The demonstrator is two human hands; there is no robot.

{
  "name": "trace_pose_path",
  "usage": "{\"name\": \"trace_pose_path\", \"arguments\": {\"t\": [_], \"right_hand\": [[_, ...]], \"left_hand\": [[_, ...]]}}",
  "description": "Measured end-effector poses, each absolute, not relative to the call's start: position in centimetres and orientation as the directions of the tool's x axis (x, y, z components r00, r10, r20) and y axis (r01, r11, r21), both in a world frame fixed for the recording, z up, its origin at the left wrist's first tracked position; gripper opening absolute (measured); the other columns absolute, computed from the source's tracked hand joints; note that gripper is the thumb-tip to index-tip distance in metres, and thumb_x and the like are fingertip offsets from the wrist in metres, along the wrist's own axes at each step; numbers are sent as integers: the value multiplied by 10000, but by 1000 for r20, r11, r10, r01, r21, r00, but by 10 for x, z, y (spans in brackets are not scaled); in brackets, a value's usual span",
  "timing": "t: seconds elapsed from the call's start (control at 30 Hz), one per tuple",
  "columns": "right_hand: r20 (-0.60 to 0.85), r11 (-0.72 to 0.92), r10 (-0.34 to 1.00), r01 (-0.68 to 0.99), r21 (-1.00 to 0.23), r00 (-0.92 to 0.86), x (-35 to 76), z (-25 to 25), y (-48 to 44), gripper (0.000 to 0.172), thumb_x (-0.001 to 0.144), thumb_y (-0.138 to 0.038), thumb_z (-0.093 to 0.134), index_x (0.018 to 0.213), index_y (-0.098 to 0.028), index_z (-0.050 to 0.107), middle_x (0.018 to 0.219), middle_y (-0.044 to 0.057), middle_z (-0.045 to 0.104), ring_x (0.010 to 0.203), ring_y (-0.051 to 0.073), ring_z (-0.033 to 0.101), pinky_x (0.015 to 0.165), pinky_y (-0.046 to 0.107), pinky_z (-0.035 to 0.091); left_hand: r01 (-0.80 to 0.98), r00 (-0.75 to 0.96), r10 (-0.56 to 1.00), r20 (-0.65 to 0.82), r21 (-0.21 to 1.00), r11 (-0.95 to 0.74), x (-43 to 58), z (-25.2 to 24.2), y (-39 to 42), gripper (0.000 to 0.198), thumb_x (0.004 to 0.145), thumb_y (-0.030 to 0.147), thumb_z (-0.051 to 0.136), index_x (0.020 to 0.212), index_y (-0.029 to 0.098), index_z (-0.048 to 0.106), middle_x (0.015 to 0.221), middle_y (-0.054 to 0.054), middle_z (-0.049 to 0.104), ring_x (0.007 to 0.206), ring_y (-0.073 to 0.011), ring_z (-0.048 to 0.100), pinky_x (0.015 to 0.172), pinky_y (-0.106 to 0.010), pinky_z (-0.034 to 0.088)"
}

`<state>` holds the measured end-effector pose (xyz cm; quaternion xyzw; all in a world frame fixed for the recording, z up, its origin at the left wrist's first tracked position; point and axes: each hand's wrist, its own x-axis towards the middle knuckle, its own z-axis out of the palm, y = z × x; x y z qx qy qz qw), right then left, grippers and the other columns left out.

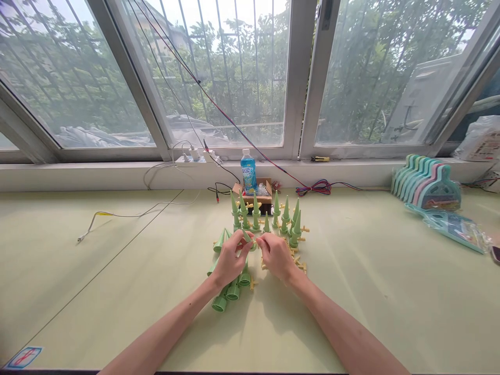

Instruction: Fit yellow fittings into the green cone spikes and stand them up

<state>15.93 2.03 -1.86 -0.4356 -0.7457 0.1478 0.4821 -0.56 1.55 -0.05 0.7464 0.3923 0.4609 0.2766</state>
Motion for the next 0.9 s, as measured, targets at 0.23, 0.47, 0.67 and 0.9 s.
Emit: {"name": "trace_pose_path", "arguments": {"t": [0.23, 0.47, 0.67, 0.9], "right_hand": [[600, 574, 786, 536, -620, -148, 159, -18, 20, 452, 1014, -358, 372, 597, -195, 434, 525, -37, 397, 479, 104, 323, 493, 256, 283], [581, 554, 802, 541, -633, -141, 159, -18, 21, 472, 1027, -403, 341, 629, -190, 479, 541, -30, 431, 496, 110, 373, 504, 248, 305], [557, 569, 804, 543, -617, -209, 160, -16, 18, 388, 1017, -384, 382, 704, -196, 512, 608, -22, 471, 535, 119, 384, 522, 247, 319], [582, 598, 782, 532, -599, -224, 160, -18, 19, 364, 1011, -346, 392, 701, -196, 510, 609, -22, 461, 542, 121, 369, 522, 248, 316]], "left_hand": [[338, 285, 819, 498, 747, -572, -3, 1, 13, 125, 947, 251, 465, 950, 207, 582, 942, -58, 578, 697, -148, 494, 680, -283, 466], [312, 236, 846, 478, 787, -532, -2, 3, 13, 126, 933, 287, 495, 961, 204, 587, 955, -59, 598, 686, -142, 512, 678, -278, 472], [295, 168, 893, 417, 843, -450, -3, 5, 15, 179, 924, 343, 526, 1007, 201, 595, 885, -46, 613, 727, -153, 546, 671, -269, 494], [283, 178, 893, 412, 848, -448, -3, 7, 14, 179, 921, 350, 523, 987, 206, 604, 900, -46, 611, 720, -153, 547, 669, -273, 504]]}}
